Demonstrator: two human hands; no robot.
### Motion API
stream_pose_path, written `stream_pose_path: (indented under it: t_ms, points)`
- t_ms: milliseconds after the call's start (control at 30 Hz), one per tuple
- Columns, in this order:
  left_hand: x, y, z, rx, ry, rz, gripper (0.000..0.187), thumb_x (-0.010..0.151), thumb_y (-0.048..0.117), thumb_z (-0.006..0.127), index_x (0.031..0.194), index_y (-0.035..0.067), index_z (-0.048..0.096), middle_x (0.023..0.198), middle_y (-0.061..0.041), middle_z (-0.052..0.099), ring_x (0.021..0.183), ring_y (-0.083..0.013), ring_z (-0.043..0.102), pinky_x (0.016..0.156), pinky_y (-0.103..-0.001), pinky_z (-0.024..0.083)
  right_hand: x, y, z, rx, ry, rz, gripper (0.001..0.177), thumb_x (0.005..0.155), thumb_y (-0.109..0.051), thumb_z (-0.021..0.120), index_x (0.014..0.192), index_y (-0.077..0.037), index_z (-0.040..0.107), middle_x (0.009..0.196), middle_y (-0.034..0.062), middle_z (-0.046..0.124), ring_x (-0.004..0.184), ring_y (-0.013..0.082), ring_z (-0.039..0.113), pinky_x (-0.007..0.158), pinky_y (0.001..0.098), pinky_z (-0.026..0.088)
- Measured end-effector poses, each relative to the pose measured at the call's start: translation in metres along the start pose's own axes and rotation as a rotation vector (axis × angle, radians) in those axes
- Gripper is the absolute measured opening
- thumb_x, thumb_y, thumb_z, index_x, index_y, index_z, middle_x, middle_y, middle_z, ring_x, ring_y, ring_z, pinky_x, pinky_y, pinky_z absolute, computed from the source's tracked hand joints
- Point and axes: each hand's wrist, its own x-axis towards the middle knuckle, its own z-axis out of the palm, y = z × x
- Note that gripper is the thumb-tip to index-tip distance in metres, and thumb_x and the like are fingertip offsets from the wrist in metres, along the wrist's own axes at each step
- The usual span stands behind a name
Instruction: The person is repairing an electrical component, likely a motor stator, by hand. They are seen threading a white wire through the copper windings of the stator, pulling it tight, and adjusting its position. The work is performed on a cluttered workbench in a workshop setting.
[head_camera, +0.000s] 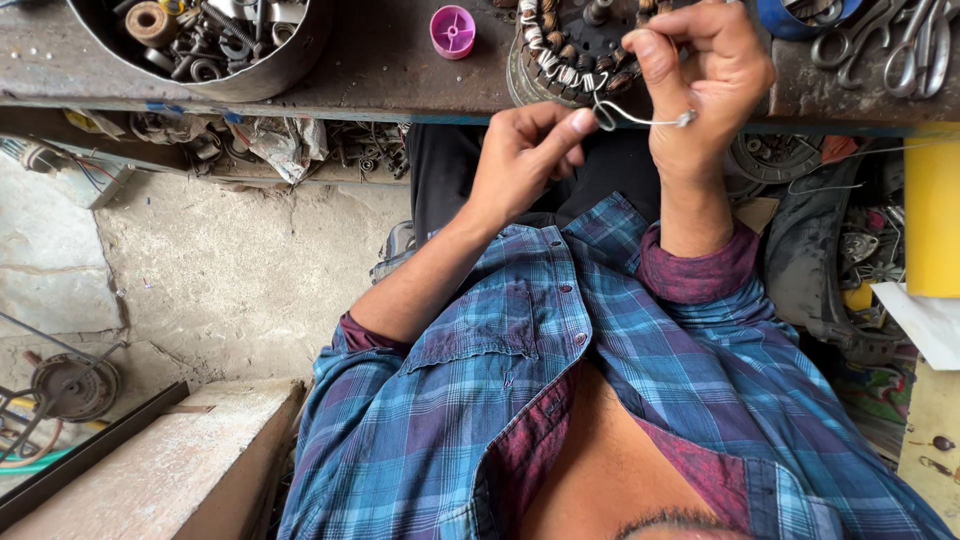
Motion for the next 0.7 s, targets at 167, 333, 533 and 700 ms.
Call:
stream_pose_path:
  t_ms: [167, 333, 533, 700]
  points:
    - [0.009, -0.005, 0.011, -0.235, 0.025, -0.099, 0.045, 0.104, 0.042, 0.059, 0.096, 0.000, 0.071, 0.057, -0.001, 0.059, 0.045, -0.0068, 0.052, 0.043, -0.022, 0.039, -0.006, -0.027, -0.013, 0.323, -0.095, 0.082, 0.015, 0.103, -0.009, 0.076, 0.108, -0.002, 0.064, 0.086, 0.0064, 0.068, 0.074, 0.0130, 0.067, 0.071, 0.0229, 0.058]
    - [0.005, -0.005, 0.017, -0.448, -0.205, -0.099, 0.043, 0.109, 0.039, 0.057, 0.108, -0.001, 0.073, 0.063, -0.001, 0.058, 0.053, -0.0080, 0.052, 0.050, -0.024, 0.041, -0.030, -0.063, -0.025, 0.456, -0.393, 0.042, 0.010, 0.090, -0.014, 0.076, 0.094, -0.005, 0.072, 0.084, 0.0111, 0.073, 0.069, 0.0160, 0.066, 0.065, 0.0260, 0.053]
    - [0.001, 0.000, 0.014, -0.494, -0.146, -0.060, 0.025, 0.108, 0.022, 0.065, 0.106, -0.002, 0.071, 0.067, -0.001, 0.056, 0.056, -0.0086, 0.049, 0.051, -0.025, 0.037, -0.045, -0.061, -0.035, 0.443, -0.551, 0.141, 0.011, 0.089, -0.004, 0.080, 0.097, -0.003, 0.073, 0.085, 0.0116, 0.075, 0.074, 0.0187, 0.071, 0.066, 0.0285, 0.052]
    - [-0.002, -0.005, 0.009, -0.483, -0.024, 0.050, 0.020, 0.107, 0.015, 0.065, 0.097, -0.001, 0.069, 0.064, 0.001, 0.052, 0.055, -0.0063, 0.043, 0.053, -0.022, 0.032, -0.048, -0.047, -0.033, 0.395, -0.324, 0.154, 0.011, 0.094, -0.005, 0.079, 0.099, -0.001, 0.069, 0.087, 0.0117, 0.071, 0.078, 0.0180, 0.070, 0.068, 0.0288, 0.062]
